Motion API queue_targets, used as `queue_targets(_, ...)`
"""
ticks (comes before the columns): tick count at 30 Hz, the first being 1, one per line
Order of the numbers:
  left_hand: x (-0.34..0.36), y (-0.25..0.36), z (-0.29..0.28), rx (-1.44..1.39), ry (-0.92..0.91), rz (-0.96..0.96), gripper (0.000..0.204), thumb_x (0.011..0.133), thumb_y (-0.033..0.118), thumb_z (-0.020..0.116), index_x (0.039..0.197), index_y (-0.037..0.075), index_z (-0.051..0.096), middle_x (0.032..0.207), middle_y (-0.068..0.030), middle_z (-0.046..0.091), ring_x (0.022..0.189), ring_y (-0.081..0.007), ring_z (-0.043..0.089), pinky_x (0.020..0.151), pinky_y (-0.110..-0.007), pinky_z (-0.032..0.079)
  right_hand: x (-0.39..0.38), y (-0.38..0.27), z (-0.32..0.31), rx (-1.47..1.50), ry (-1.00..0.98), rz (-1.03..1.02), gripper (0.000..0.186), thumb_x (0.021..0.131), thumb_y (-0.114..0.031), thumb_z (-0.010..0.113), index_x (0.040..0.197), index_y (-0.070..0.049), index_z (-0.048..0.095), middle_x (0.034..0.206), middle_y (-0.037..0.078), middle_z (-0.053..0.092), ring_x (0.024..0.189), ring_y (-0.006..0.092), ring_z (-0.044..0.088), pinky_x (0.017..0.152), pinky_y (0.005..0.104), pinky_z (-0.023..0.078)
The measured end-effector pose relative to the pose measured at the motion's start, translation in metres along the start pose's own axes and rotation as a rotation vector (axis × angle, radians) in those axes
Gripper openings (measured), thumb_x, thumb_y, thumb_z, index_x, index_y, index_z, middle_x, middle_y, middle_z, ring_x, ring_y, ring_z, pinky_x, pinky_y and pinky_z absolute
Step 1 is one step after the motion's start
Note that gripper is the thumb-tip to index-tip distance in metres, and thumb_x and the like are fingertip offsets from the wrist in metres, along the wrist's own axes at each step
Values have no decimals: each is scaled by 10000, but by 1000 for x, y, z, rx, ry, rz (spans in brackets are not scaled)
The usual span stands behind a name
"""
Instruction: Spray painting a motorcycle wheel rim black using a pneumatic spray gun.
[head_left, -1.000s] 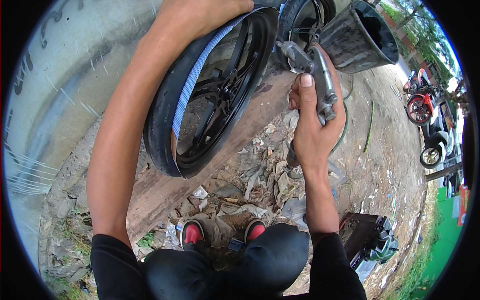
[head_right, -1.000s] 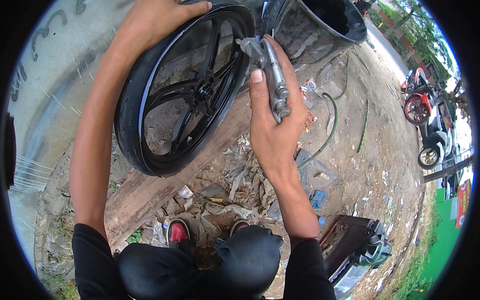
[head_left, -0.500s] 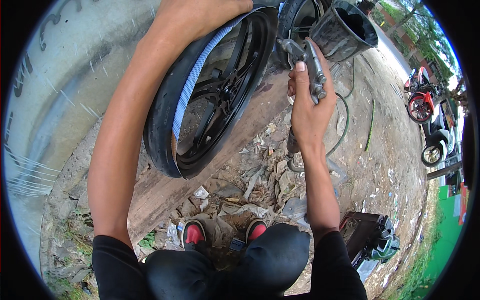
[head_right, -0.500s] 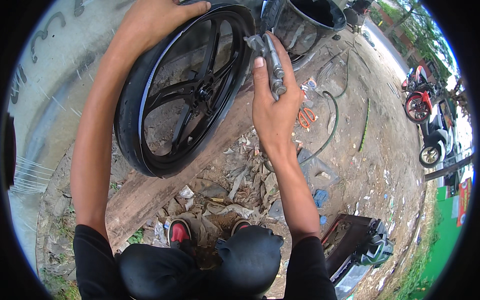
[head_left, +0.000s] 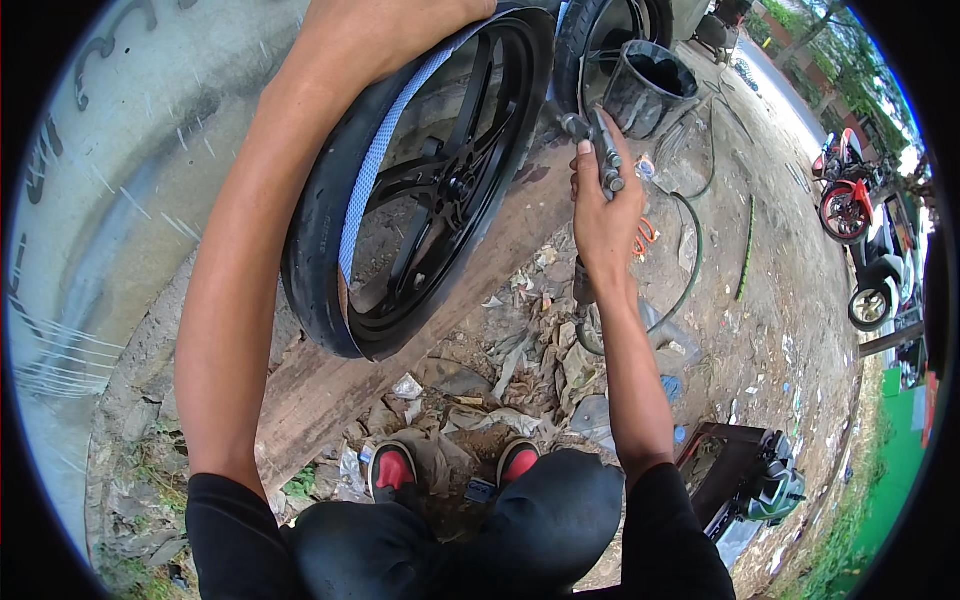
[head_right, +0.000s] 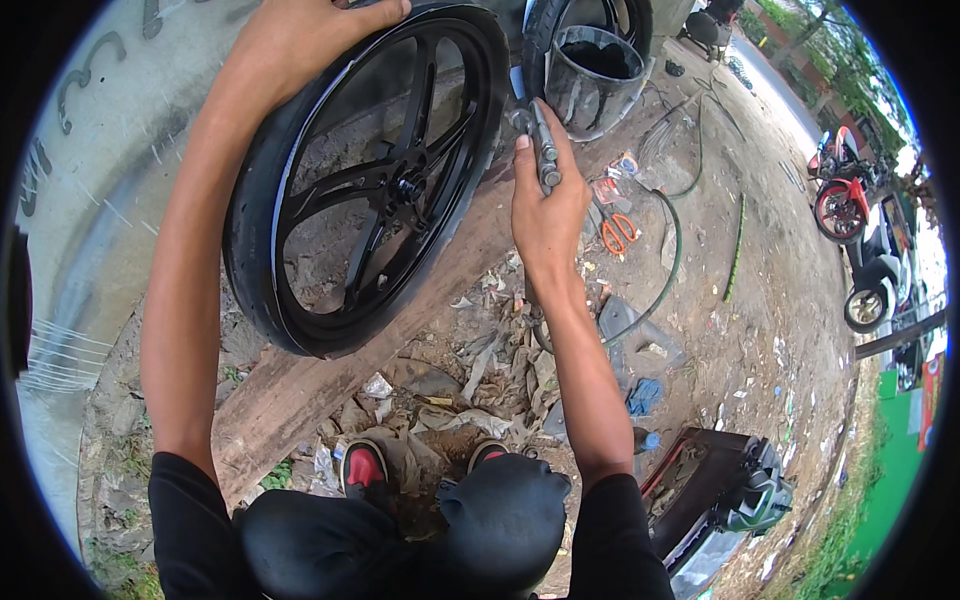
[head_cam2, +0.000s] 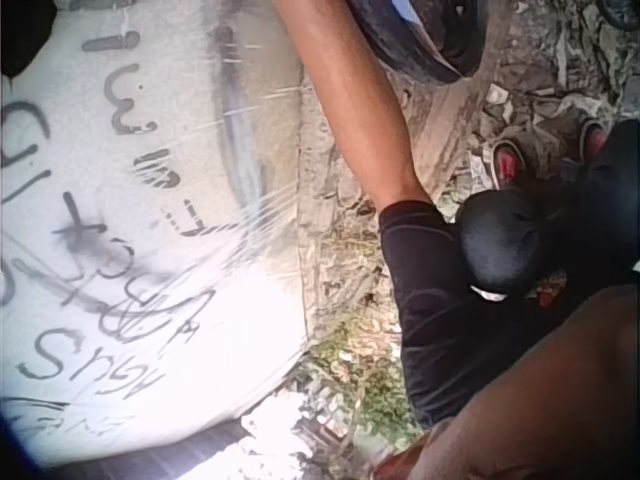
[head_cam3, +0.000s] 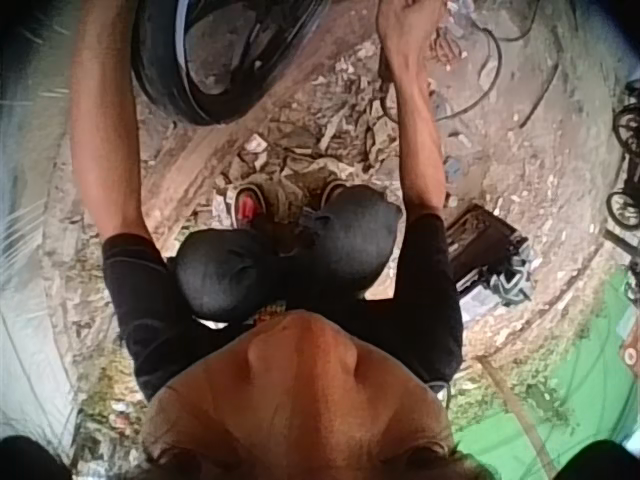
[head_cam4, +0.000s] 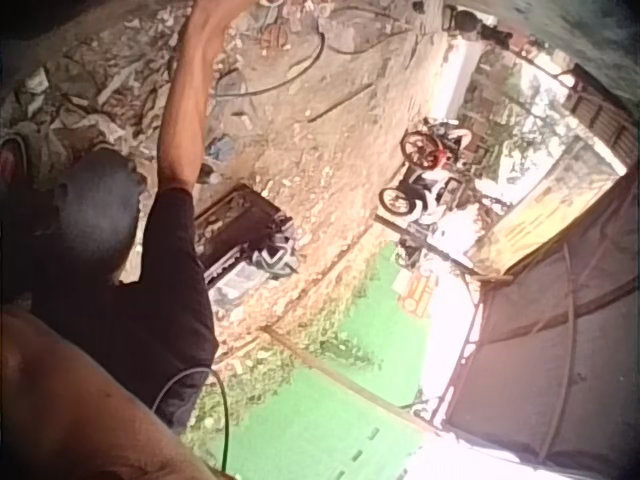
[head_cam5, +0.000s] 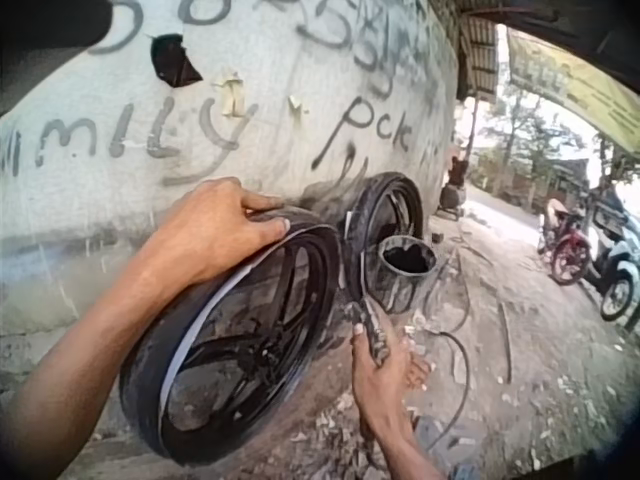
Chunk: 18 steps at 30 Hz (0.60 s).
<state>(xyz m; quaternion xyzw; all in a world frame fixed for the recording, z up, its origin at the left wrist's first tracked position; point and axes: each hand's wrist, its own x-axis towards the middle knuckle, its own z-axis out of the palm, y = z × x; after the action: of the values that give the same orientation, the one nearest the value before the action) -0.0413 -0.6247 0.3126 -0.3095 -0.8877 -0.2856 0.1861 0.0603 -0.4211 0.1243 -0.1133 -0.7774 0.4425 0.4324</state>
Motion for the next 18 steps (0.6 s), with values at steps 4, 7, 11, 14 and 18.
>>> queue_targets(4,3,0,2,7,7,-20,491,881,394,707,1244,70,776,1099,-270,768,986,-385,761,931,-431,576,-5,15,1,-16,-30,63,420,1092,-192,629,1504,-117,604,877,-17,638,737,50,543,630,231,458)
queue_targets(7,1,-1,1,-11,17,-38,480,890,398,703,1243,81,780,1089,-260,775,977,-372,764,928,-425,576,-14,19,3,-49,-48,99,420,1087,-189,632,1500,-113,611,897,-11,655,756,63,559,659,247,480)
queue_targets(11,3,3,1,-5,-3,-61,482,894,407,699,1246,88,782,1088,-254,779,966,-358,767,925,-420,578,-26,29,1,-98,-64,133,413,1056,-154,650,1462,-89,620,1120,240,767,1020,212,721,928,353,536)
queue_targets(14,2,2,1,5,-16,-74,480,896,410,696,1247,94,784,1093,-244,782,965,-348,767,926,-419,578,-37,26,2,-123,-111,169,416,1055,-156,645,1465,-91,616,1177,265,752,1088,256,736,955,372,534)
queue_targets(18,4,4,3,9,-5,-57,477,897,408,694,1246,96,785,1097,-234,785,976,-344,765,930,-425,580,-55,37,0,-182,-160,162,417,1052,-145,640,1466,-93,614,1188,270,749,1083,273,749,919,380,550)
